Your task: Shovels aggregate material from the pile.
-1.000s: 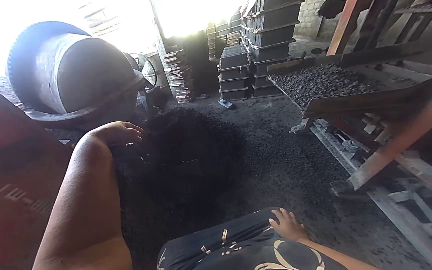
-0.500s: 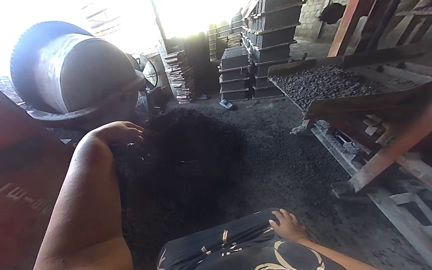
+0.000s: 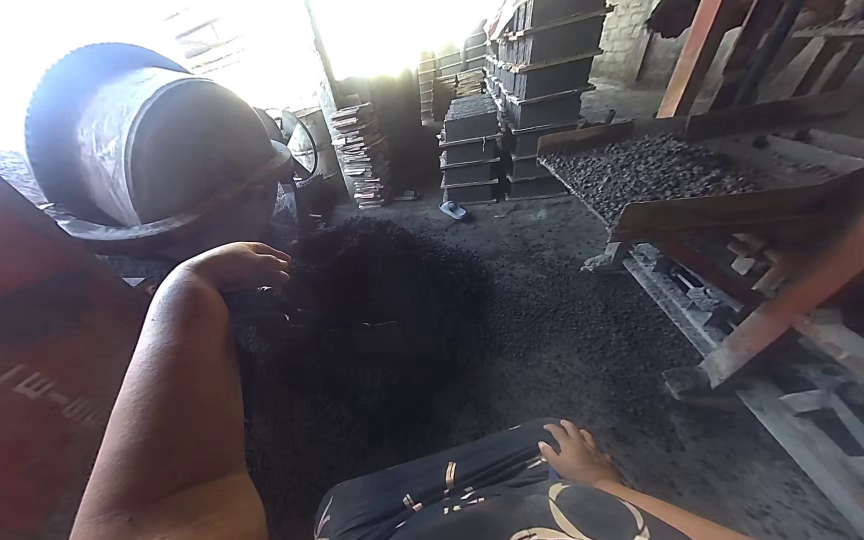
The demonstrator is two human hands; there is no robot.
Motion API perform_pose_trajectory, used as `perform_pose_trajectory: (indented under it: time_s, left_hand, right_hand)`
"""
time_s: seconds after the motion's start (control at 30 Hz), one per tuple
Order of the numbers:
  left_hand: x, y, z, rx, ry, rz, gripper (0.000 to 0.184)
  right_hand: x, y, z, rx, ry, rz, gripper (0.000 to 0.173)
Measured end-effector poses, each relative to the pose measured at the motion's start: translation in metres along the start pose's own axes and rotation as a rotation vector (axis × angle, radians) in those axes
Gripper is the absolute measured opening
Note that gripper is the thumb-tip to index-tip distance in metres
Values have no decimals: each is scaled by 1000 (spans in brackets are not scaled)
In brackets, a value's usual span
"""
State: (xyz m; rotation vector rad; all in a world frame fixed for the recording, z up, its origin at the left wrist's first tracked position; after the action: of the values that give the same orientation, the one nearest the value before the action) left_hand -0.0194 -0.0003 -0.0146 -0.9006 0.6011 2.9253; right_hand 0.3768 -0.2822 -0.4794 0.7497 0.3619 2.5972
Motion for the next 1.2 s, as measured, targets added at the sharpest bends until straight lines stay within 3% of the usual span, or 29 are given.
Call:
perform_pose_trajectory:
  time_s: [0.93, 1.2]
  left_hand:
    - [7, 1, 2, -40, -106, 35, 37]
    - [4, 7, 5, -73, -276, 42, 30]
  right_hand:
    - [-6, -5, -6, 12, 1, 0, 48]
    - [-6, -7, -7, -9, 9, -2, 45]
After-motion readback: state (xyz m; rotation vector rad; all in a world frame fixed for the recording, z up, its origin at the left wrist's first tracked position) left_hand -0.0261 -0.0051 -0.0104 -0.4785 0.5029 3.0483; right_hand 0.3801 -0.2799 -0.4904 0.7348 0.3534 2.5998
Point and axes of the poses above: each hand's wrist, its own y-axis away from the middle knuckle, its own z-axis out of the back of the hand, x = y × z, the point moved 10 cm from there along -y, towards the middle knuckle, and after that the axes turned 13 degrees about z, right-handed, at the moved point
